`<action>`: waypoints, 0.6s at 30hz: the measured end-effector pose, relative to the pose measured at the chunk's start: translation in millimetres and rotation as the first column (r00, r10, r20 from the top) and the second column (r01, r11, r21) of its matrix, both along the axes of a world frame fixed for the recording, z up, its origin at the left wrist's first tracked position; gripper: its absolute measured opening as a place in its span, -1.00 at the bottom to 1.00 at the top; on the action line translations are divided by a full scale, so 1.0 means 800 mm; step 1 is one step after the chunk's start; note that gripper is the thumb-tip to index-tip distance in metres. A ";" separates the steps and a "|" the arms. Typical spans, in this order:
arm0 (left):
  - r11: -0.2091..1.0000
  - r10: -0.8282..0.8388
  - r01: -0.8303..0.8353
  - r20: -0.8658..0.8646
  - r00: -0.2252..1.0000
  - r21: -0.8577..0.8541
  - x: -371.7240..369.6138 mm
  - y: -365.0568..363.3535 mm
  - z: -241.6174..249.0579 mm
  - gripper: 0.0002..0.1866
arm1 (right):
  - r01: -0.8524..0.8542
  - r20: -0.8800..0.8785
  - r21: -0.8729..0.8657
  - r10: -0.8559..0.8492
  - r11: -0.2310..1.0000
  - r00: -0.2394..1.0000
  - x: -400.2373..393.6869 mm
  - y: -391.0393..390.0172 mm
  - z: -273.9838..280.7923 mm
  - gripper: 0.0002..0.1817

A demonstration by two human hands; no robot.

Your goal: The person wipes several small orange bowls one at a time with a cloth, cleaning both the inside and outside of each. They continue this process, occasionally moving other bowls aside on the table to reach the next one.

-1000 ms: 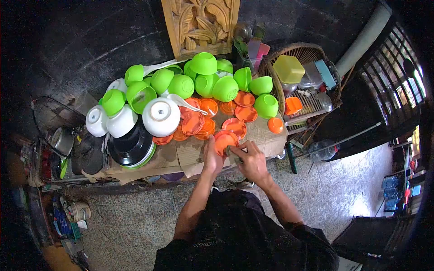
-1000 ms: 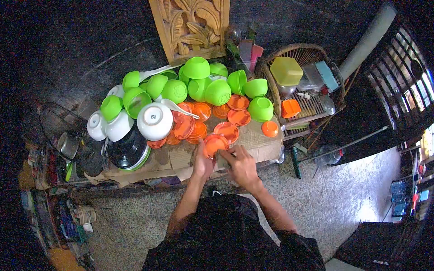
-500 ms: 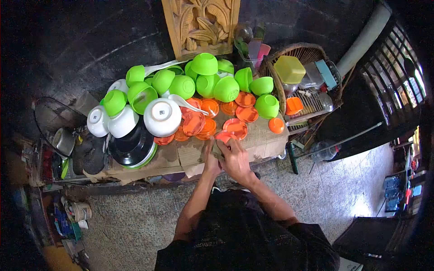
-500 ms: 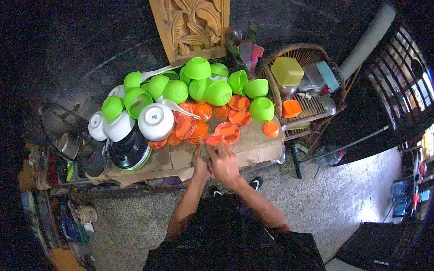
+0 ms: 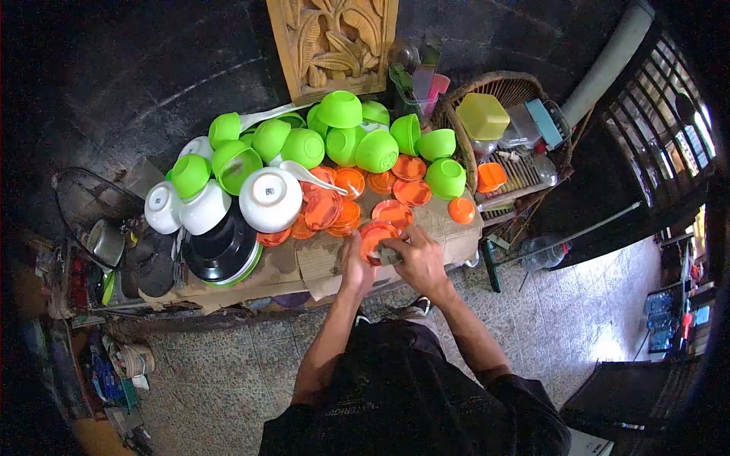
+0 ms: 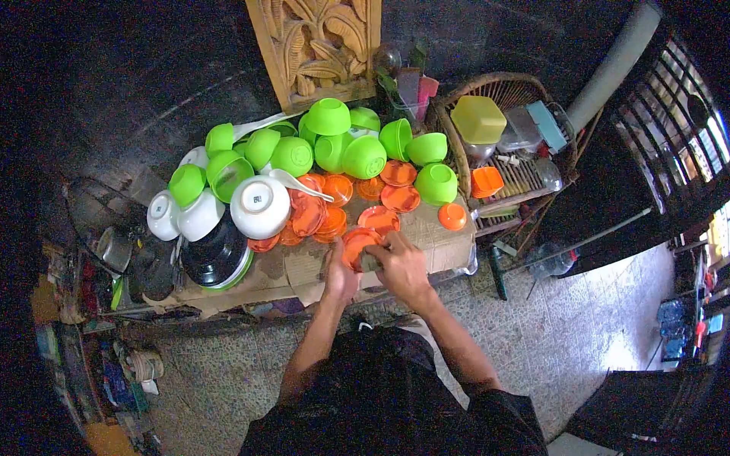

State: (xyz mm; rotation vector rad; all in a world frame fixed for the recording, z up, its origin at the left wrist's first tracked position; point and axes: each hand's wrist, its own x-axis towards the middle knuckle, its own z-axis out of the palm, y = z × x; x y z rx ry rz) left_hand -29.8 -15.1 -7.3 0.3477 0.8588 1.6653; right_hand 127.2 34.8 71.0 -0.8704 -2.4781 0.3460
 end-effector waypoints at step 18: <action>0.997 -0.008 -0.002 0.132 0.991 0.077 0.004 -0.009 0.014 -0.43 | -0.077 -0.153 -0.074 0.065 0.994 0.986 -0.031 -0.024 -0.005 -0.39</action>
